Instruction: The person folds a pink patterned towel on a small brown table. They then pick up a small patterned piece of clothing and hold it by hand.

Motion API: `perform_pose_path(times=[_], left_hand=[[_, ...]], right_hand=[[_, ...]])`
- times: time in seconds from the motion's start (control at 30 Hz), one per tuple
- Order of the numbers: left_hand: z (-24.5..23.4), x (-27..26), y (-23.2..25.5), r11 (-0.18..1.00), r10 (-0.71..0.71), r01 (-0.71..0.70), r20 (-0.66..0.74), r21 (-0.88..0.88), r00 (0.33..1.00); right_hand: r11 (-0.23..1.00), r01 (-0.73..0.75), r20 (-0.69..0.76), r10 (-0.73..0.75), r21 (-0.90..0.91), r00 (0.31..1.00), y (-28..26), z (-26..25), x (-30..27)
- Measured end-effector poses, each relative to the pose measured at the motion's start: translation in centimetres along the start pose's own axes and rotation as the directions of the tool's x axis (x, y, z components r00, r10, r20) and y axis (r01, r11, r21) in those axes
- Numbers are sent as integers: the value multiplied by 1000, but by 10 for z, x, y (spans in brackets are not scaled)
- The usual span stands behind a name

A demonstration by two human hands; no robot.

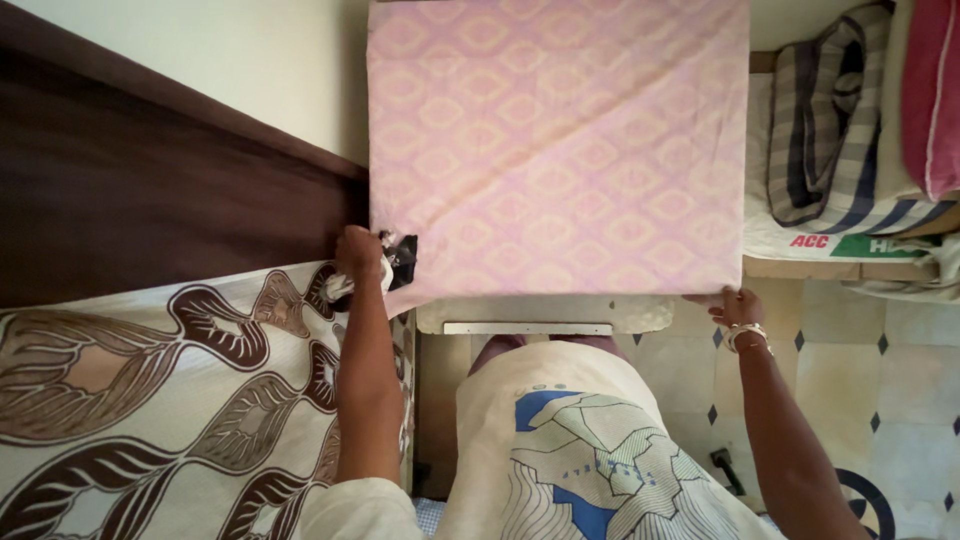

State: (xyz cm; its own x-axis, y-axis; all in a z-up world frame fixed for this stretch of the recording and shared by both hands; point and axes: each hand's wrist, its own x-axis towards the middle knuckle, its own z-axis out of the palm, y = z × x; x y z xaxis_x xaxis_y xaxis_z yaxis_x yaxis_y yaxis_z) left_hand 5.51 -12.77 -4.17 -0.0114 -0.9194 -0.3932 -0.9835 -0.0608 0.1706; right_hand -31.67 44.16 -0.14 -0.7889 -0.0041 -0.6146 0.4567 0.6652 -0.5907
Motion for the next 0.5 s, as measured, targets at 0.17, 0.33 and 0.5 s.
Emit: perform_pose_path(times=[0.17,0.33,0.5], left_hand=[[-18,0,5,995,9,-4,-48,104,999],[-1,36,-19,988,151,-145,-182,50,972],[12,38,-23,990,107,-99,77,-102,991]], right_hand=[[1000,25,33,-25,1,999,6,-3,6],[997,33,-34,-35,-73,999,-1,-4,-5],[988,-128,-127,116,-91,985,-9,4,-12]])
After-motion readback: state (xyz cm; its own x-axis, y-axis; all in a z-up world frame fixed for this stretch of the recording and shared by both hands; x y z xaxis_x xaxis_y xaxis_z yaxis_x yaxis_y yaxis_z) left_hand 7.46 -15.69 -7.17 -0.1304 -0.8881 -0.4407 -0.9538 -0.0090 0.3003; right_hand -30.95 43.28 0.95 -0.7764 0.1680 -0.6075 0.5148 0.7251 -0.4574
